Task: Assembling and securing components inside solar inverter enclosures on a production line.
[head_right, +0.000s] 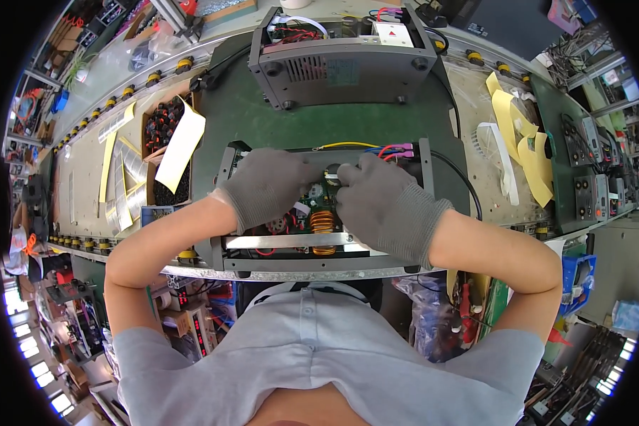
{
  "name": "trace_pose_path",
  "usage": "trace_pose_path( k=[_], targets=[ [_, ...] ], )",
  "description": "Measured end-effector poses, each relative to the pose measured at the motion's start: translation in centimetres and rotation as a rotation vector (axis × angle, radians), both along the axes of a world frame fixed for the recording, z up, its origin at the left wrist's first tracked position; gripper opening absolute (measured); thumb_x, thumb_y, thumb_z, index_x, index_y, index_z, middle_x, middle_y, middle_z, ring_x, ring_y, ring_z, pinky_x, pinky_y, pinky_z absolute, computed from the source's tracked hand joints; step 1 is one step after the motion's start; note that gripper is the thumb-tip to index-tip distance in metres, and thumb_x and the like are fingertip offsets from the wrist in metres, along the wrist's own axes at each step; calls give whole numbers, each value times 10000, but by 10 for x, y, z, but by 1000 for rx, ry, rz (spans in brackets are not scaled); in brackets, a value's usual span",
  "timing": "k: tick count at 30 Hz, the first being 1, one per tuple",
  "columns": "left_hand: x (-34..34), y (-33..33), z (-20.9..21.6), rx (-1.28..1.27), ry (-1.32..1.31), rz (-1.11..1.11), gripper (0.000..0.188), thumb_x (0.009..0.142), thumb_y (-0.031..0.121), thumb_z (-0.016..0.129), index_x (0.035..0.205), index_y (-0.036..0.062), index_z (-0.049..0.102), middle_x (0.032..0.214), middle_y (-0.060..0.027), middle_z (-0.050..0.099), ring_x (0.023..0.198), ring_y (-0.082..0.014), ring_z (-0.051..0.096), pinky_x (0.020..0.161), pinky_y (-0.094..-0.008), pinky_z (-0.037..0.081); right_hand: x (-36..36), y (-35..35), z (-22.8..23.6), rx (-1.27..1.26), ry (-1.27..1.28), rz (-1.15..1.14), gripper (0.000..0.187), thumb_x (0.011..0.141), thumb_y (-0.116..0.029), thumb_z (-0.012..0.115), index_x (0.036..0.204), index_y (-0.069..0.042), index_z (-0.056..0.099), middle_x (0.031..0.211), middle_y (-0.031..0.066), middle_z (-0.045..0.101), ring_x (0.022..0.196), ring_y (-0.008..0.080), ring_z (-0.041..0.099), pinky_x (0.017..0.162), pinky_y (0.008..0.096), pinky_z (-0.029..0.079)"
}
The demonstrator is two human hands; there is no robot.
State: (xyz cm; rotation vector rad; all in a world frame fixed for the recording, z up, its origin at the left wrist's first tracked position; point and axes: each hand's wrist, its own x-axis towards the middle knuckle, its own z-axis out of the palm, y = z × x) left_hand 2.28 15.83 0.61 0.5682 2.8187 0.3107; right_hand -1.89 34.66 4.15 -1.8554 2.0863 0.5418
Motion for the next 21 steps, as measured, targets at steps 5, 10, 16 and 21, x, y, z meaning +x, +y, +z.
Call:
trace_pose_path(
  k=[5,10,16,21],
  targets=[
    [-3,-7,2,144,-185,23,177,790,114,565,932,72,662,835,-158,653,815,-323,641,733,-398,515,3,2,-4,-104,28,31,247,815,-222,539,1039,-162,623,933,-33,585,985,151,525,814,330,404],
    [-6,-13,15,349,-337,102,346,809,63,589,1145,136,617,956,-153,653,869,-311,627,769,-370,490,1,7,-4,-207,8,15,232,812,-241,561,1009,-146,641,925,-26,589,975,152,525,799,315,410],
    [-4,-12,8,306,-362,156,317,807,84,563,1105,154,646,935,-151,657,861,-296,634,768,-364,495,7,-1,-3,-45,56,-24,286,807,-267,565,1058,-150,634,942,-30,573,951,151,521,794,315,400],
    [-7,-16,5,452,-466,159,285,806,137,551,1061,173,671,892,-139,659,829,-302,637,751,-394,498,12,-5,1,55,107,-43,235,803,-265,574,995,-147,640,908,-31,570,921,151,523,760,305,401]
  ],
)
